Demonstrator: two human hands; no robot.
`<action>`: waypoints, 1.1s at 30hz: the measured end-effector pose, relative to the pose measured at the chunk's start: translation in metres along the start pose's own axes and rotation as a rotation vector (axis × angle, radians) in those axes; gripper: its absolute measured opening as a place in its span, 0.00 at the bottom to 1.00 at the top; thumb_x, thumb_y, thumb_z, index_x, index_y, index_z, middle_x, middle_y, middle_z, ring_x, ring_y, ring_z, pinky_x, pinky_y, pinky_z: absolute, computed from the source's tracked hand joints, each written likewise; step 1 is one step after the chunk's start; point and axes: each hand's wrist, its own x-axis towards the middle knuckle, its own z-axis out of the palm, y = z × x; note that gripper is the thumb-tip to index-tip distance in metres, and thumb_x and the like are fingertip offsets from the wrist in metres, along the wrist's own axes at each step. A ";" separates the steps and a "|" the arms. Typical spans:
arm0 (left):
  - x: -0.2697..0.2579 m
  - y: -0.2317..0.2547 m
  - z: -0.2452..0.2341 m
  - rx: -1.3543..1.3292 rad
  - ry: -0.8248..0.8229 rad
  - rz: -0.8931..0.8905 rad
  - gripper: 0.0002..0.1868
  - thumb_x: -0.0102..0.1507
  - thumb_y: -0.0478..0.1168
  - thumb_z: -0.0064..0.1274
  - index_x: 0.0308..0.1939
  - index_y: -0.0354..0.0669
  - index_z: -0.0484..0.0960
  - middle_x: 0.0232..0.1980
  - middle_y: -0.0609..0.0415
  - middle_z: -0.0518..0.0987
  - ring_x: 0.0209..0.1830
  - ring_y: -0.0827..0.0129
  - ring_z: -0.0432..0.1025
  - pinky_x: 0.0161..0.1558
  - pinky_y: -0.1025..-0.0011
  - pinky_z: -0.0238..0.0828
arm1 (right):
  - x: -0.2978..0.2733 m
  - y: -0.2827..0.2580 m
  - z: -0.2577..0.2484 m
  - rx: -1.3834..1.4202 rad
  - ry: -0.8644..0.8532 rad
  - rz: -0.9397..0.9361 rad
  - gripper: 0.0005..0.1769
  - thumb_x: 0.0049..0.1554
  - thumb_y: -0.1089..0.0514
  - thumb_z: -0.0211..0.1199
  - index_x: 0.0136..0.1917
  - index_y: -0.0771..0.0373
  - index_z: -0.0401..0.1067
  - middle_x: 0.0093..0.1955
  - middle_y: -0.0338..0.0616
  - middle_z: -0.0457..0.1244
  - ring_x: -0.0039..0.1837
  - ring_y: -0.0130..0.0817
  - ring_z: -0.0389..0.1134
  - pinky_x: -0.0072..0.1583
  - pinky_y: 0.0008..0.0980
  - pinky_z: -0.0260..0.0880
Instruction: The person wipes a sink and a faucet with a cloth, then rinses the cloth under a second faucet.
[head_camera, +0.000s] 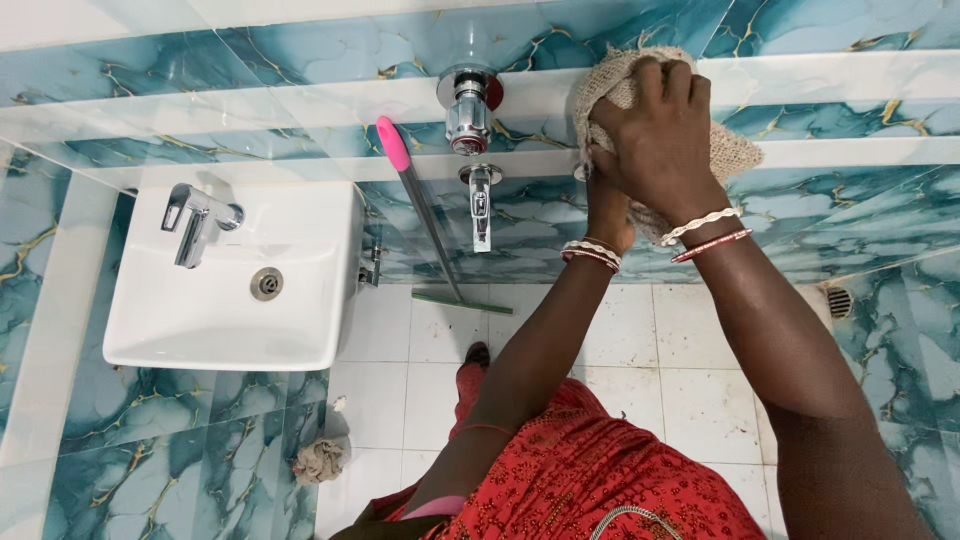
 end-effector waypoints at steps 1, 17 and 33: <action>-0.004 0.012 0.009 0.044 0.149 0.063 0.25 0.70 0.49 0.47 0.68 0.45 0.61 0.62 0.54 0.69 0.58 0.71 0.67 0.57 0.68 0.67 | 0.001 0.003 0.002 -0.003 0.003 0.002 0.24 0.48 0.44 0.77 0.56 0.50 0.78 0.63 0.53 0.57 0.65 0.54 0.55 0.62 0.52 0.60; -0.027 0.099 0.082 1.205 0.035 0.936 0.21 0.62 0.44 0.55 0.59 0.43 0.82 0.61 0.48 0.75 0.62 0.52 0.71 0.65 0.56 0.68 | -0.046 0.004 0.119 0.457 0.395 0.547 0.29 0.71 0.55 0.63 0.78 0.68 0.57 0.78 0.67 0.49 0.78 0.58 0.55 0.75 0.46 0.59; 0.007 0.030 0.028 0.573 0.112 0.827 0.21 0.79 0.47 0.35 0.68 0.38 0.71 0.69 0.46 0.72 0.71 0.60 0.68 0.74 0.62 0.63 | -0.021 0.009 0.023 0.595 0.057 0.550 0.31 0.62 0.48 0.69 0.71 0.65 0.64 0.64 0.60 0.56 0.63 0.52 0.64 0.60 0.47 0.68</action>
